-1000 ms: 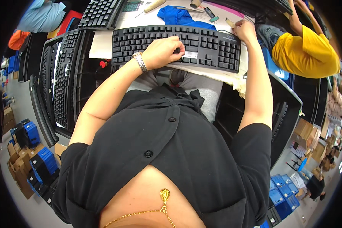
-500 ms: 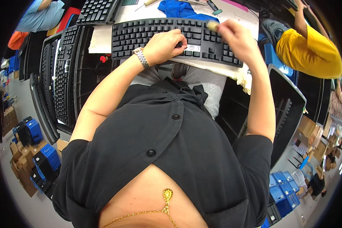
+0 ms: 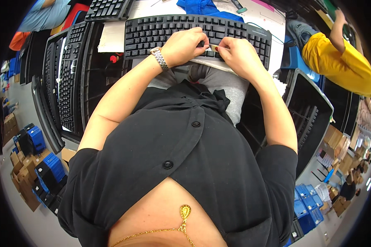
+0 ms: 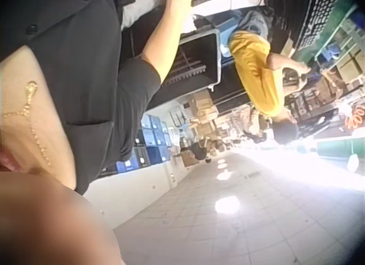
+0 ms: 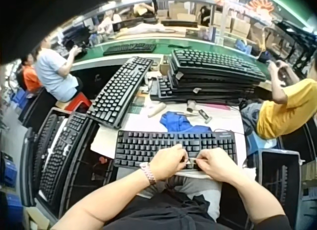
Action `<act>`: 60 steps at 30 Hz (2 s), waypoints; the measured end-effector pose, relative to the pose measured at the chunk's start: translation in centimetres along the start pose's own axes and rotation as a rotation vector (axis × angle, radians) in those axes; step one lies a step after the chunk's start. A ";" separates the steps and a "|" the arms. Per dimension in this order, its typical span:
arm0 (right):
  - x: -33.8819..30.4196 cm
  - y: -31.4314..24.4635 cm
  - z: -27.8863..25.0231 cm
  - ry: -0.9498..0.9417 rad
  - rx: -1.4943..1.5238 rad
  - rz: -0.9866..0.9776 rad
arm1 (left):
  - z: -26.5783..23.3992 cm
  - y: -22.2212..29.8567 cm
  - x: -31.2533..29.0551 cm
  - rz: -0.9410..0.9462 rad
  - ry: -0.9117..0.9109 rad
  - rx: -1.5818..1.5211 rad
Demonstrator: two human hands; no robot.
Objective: Wiping down and inspecting computer keyboards at a factory workstation.
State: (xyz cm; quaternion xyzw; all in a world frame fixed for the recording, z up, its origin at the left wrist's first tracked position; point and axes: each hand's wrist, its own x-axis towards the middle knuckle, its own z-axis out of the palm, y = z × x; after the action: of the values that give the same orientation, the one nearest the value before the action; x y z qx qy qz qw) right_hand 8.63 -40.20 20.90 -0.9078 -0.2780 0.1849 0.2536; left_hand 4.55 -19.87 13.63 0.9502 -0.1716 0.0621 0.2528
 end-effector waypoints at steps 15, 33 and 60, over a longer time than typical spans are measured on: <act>0.8 0.8 0.9 0.005 -0.062 -0.059 | 0.0 0.2 0.0 -0.024 -0.014 0.010; 1.3 7.1 -5.3 0.257 0.151 0.125 | -2.1 -1.0 0.5 -0.199 0.055 -0.450; 1.3 0.2 1.4 0.268 0.057 -0.540 | -4.8 2.5 -1.4 -0.123 0.101 -0.435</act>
State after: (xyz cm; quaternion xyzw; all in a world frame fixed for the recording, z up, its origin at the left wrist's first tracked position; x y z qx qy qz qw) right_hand 9.01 -39.04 19.39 -0.8099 -0.4682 -0.0029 0.3533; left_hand 2.24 -19.03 18.67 0.8776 -0.1099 0.0555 0.4634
